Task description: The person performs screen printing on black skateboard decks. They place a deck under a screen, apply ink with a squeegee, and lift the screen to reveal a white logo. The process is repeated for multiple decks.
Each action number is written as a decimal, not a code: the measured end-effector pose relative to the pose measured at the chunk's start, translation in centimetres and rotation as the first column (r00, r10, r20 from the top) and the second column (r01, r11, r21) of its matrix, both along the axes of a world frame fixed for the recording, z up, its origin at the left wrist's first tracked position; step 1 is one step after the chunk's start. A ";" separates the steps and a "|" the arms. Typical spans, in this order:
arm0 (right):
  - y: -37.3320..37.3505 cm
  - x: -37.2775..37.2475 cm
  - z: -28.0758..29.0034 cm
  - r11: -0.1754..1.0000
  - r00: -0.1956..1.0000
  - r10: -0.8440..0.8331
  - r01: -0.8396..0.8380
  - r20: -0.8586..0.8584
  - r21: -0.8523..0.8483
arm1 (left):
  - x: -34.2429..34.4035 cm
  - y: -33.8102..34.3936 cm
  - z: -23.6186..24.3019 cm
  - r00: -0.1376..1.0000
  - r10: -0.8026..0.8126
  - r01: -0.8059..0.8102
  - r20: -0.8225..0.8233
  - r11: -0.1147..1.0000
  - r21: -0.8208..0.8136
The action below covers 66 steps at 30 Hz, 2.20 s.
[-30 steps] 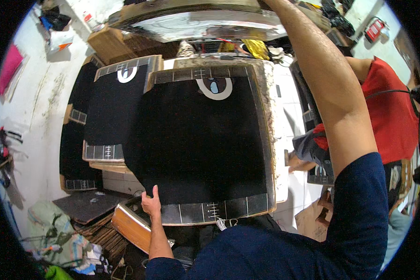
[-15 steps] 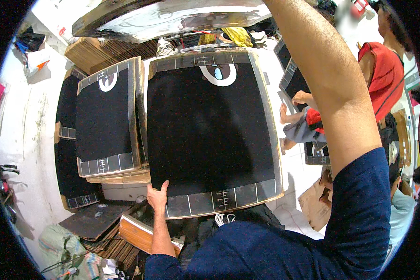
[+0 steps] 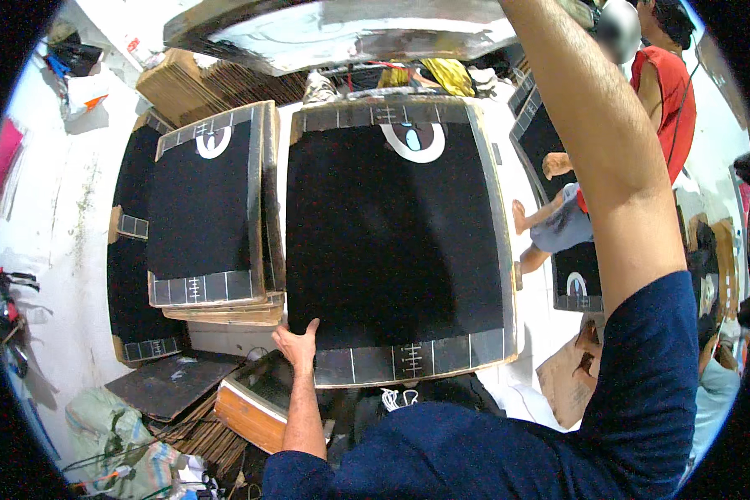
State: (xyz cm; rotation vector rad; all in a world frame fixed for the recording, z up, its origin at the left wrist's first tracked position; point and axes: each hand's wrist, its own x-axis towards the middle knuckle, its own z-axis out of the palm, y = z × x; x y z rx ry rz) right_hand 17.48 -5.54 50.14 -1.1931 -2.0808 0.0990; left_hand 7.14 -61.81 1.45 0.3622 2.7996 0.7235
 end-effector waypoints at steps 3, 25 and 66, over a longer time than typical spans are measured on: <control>-0.8 0.5 -0.9 0.990 0.999 -0.031 0.024 0.045 0.137 | -0.6 0.0 -0.8 0.999 0.010 -0.010 0.038 1.000 -0.004; -7.6 8.9 -38.0 0.973 0.936 0.230 -0.224 0.266 -0.055 | 6.1 18.4 -1.3 0.673 0.065 -0.509 0.736 0.764 0.397; -9.9 37.3 -88.7 0.103 0.991 -0.125 0.057 0.044 -0.993 | 7.1 19.2 4.7 0.602 0.534 -0.773 0.594 0.576 0.265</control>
